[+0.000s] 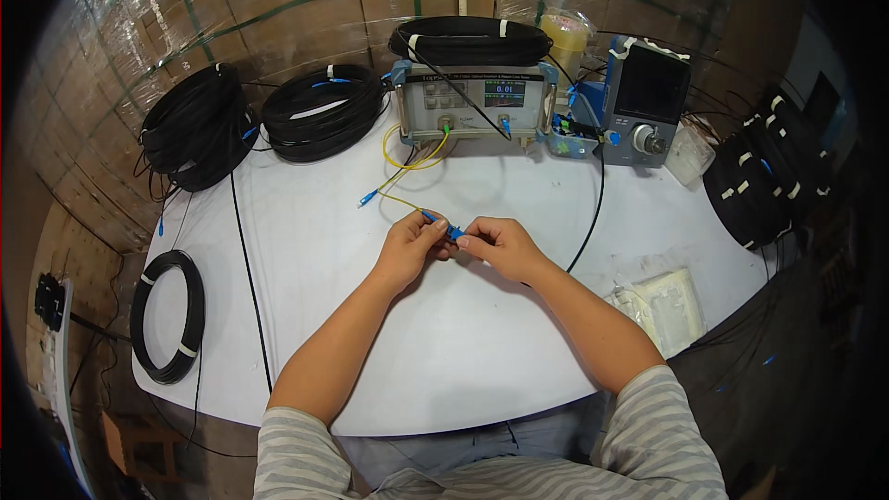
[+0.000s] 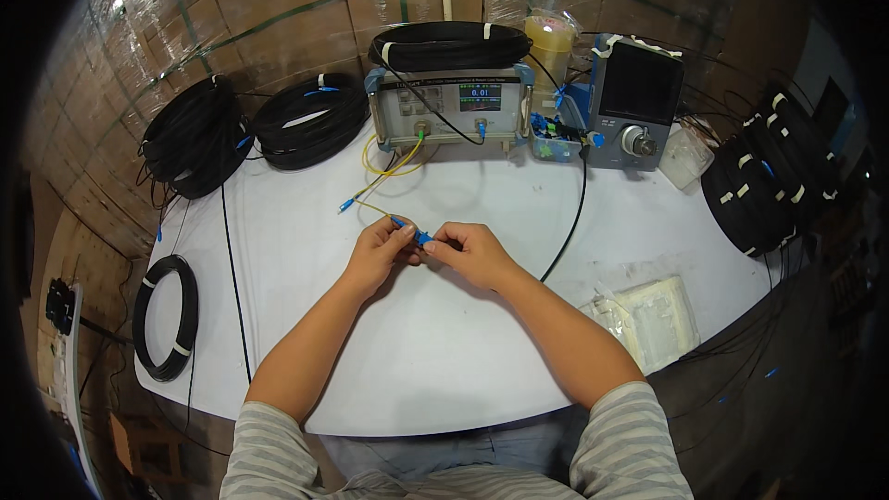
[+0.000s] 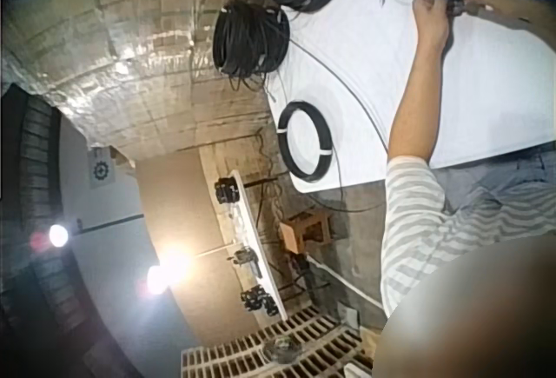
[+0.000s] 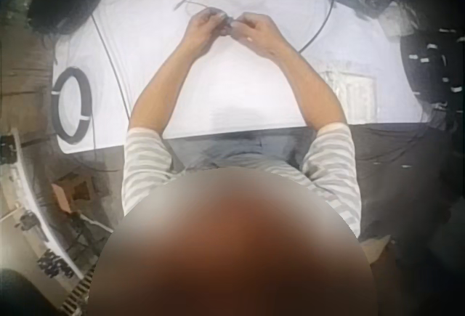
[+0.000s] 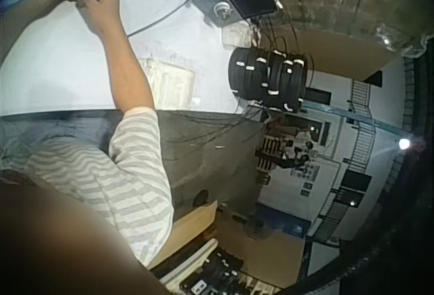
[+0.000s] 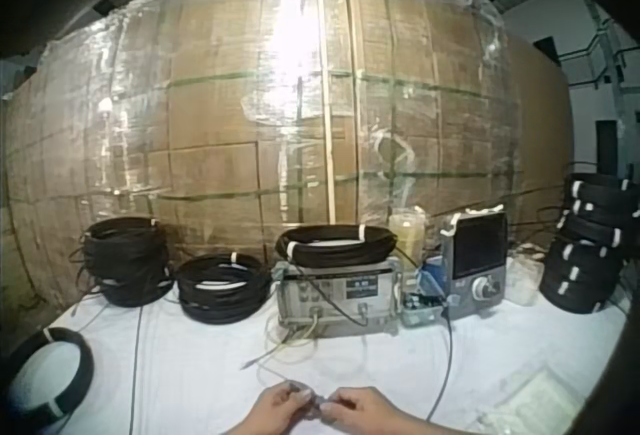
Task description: Connecting and testing fiber optic cables using electronic measurement equipment.
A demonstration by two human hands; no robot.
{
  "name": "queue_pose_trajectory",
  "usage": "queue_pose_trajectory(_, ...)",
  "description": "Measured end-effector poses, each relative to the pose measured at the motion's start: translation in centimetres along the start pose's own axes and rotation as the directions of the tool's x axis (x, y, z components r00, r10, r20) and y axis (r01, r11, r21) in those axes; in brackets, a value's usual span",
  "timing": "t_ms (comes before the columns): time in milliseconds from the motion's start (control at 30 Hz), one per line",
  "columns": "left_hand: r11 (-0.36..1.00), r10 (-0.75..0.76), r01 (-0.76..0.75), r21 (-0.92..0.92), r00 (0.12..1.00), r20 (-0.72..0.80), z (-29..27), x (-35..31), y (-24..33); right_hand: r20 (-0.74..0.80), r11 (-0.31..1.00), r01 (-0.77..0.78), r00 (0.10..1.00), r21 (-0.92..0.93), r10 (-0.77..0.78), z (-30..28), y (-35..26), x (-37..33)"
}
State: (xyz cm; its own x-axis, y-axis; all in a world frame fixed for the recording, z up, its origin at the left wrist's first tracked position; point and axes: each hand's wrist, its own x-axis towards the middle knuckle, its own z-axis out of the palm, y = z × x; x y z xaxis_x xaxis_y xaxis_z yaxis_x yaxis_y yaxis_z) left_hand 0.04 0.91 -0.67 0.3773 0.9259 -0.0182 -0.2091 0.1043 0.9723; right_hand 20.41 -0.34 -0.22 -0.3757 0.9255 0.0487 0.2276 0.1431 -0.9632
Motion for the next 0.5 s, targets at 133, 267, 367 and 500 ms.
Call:
queue_pose_trajectory(133,1.0,0.008,-0.008,0.0,1.0,0.009,0.05,-0.04,0.03,0.007,1.0,-0.005,1.0,0.027,0.005,-0.07,-0.13,-0.04)
queue_pose_trajectory(267,1.0,0.016,-0.015,-0.012,1.0,0.016,-0.13,0.07,-0.3,0.008,1.0,-0.008,1.0,0.027,0.008,-0.04,0.12,0.05)
queue_pose_trajectory(367,1.0,0.014,-0.013,-0.011,1.0,0.017,-0.15,0.1,-0.34,0.01,1.0,0.005,1.0,0.029,-0.005,-0.05,0.05,0.05)
queue_pose_trajectory(500,1.0,0.009,-0.009,0.004,1.0,0.014,-0.02,0.03,-0.2,0.015,0.999,0.005,1.0,0.036,-0.005,-0.1,0.16,0.08)
